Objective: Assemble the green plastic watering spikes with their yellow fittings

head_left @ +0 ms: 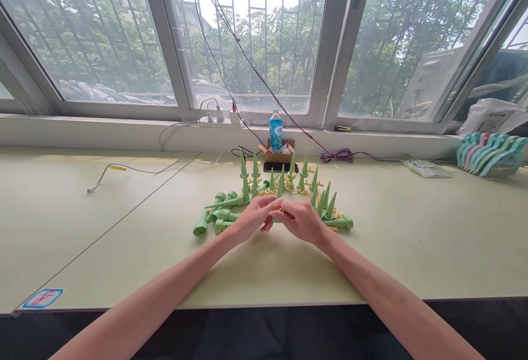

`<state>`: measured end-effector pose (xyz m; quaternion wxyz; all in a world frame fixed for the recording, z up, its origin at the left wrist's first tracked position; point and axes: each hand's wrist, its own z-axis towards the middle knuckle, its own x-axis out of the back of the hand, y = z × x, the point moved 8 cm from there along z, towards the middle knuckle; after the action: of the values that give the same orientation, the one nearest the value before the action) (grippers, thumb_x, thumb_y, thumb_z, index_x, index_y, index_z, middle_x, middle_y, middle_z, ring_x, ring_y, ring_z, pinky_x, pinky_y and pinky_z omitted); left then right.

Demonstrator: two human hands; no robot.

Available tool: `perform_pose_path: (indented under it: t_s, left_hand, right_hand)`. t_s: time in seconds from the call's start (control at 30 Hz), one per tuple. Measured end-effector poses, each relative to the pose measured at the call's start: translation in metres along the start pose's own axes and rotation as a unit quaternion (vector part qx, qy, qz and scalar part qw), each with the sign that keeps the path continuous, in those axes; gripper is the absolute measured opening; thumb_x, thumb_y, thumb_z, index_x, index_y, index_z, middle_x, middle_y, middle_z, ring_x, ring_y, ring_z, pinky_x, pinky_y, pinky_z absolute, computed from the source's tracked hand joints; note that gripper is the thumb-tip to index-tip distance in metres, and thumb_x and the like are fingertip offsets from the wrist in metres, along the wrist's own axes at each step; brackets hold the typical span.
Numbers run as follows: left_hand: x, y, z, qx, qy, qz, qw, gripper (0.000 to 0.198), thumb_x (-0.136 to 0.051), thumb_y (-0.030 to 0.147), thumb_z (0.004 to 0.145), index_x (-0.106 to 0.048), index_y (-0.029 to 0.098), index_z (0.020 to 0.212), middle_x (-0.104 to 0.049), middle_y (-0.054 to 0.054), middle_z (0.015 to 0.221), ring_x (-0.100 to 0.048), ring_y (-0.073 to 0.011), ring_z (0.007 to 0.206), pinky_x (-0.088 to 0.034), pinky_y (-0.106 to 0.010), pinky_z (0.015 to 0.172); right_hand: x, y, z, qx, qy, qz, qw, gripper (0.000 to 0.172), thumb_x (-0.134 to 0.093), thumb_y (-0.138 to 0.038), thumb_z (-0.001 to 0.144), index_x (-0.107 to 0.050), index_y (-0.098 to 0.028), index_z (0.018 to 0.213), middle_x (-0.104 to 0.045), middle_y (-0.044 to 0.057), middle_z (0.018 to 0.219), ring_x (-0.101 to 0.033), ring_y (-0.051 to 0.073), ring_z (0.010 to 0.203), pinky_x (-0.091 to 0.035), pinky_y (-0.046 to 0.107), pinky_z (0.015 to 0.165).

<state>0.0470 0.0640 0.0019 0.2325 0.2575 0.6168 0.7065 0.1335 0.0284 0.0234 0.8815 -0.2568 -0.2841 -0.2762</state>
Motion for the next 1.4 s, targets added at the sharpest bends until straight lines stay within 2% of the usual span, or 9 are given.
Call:
perform_pose_path:
  t_s: [0.43,0.77,1.4]
  left_hand:
    - [0.0000,0.0043,-0.0002,-0.004,0.011,0.034,0.999,0.036,-0.055,0.046,0.086,-0.049,0.016,0.068,-0.044,0.005,0.057,-0.044,-0.0052,0.040,-0.028,-0.018,0.036]
    - [0.0015,0.0038,-0.0001,0.002,0.018,0.046,0.999,0.038,-0.054,0.047,0.086,-0.048,0.016,0.067,-0.044,0.005,0.057,-0.045,-0.0055,0.040,-0.029,-0.017,0.036]
    - [0.0006,0.0058,-0.0009,0.005,0.025,0.053,0.998,0.036,-0.053,0.045,0.085,-0.047,0.016,0.064,-0.043,0.004,0.057,-0.042,-0.0058,0.040,-0.030,-0.019,0.036]
  right_hand:
    - [-0.0026,-0.0006,-0.0003,0.010,-0.018,-0.027,0.999,0.044,-0.039,-0.040,0.098,-0.040,-0.018,0.060,-0.040,-0.004,0.051,-0.027,0.007,0.046,-0.023,0.022,0.048]
    - [-0.0045,-0.0023,0.0000,0.026,-0.026,-0.045,0.998,0.043,-0.038,-0.039,0.099,-0.049,-0.017,0.064,-0.046,-0.003,0.052,-0.032,0.007,0.046,-0.024,0.021,0.048]
    - [-0.0048,-0.0028,0.0003,0.015,-0.036,-0.037,0.999,0.042,-0.040,-0.038,0.098,-0.051,-0.018,0.064,-0.046,-0.003,0.053,-0.031,0.008,0.046,-0.024,0.021,0.049]
